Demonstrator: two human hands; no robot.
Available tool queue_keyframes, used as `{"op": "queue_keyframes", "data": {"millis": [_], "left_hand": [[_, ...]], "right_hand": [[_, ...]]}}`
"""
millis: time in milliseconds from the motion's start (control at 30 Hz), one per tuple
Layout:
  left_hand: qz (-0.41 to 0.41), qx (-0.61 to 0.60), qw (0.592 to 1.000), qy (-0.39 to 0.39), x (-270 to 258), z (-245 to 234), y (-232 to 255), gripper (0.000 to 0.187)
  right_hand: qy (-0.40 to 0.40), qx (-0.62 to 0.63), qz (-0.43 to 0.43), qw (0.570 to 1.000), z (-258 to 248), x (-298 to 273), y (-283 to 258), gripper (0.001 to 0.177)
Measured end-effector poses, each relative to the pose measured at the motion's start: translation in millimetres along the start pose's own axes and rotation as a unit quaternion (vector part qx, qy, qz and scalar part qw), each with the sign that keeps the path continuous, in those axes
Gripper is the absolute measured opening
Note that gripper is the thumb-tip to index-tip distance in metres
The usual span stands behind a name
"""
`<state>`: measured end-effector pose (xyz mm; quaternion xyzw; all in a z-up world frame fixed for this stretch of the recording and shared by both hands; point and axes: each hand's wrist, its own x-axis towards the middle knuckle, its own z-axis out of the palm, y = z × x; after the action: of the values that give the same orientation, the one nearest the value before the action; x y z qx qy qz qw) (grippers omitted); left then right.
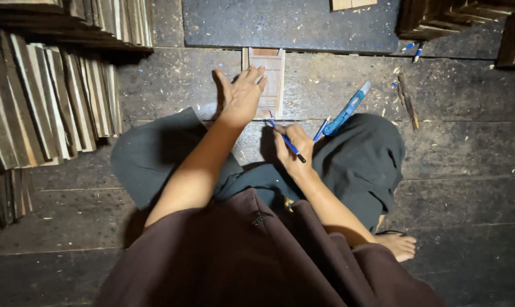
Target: Marking lines on wooden boards using a pencil and a template for future processing
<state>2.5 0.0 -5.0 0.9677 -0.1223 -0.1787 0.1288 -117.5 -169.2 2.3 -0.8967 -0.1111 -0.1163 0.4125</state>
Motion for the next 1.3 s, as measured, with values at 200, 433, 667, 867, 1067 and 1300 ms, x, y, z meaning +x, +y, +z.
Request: {"op": "queue_keyframes", "data": {"millis": [200, 433, 667, 867, 1067, 1300], "left_hand": [[-0.008, 0.0, 1.0, 0.0, 4, 8, -9, 0.044], [0.004, -0.001, 1.0, 0.017, 20, 41, -18, 0.04], [-0.011, -0.015, 1.0, -0.005, 8, 20, -10, 0.043], [-0.002, 0.012, 1.0, -0.004, 0, 1, -3, 0.043], [-0.021, 0.018, 1.0, -0.014, 20, 41, -13, 0.042], [-0.048, 0.018, 0.998, -0.036, 14, 29, -8, 0.037]], "right_hand": [[0.028, 0.086, -0.023, 0.996, 21, 19, -16, 0.005], [-0.026, 0.134, -0.032, 0.99, 31, 6, 5, 0.012], [-0.009, 0.111, -0.062, 0.992, 16, 17, -33, 0.009], [0.144, 0.061, 0.069, 0.985, -13, 58, 6, 0.006], [0.178, 0.09, 0.162, 0.967, 30, 85, 32, 0.006], [0.152, 0.121, 0.188, 0.963, 40, 148, 93, 0.013]]}}
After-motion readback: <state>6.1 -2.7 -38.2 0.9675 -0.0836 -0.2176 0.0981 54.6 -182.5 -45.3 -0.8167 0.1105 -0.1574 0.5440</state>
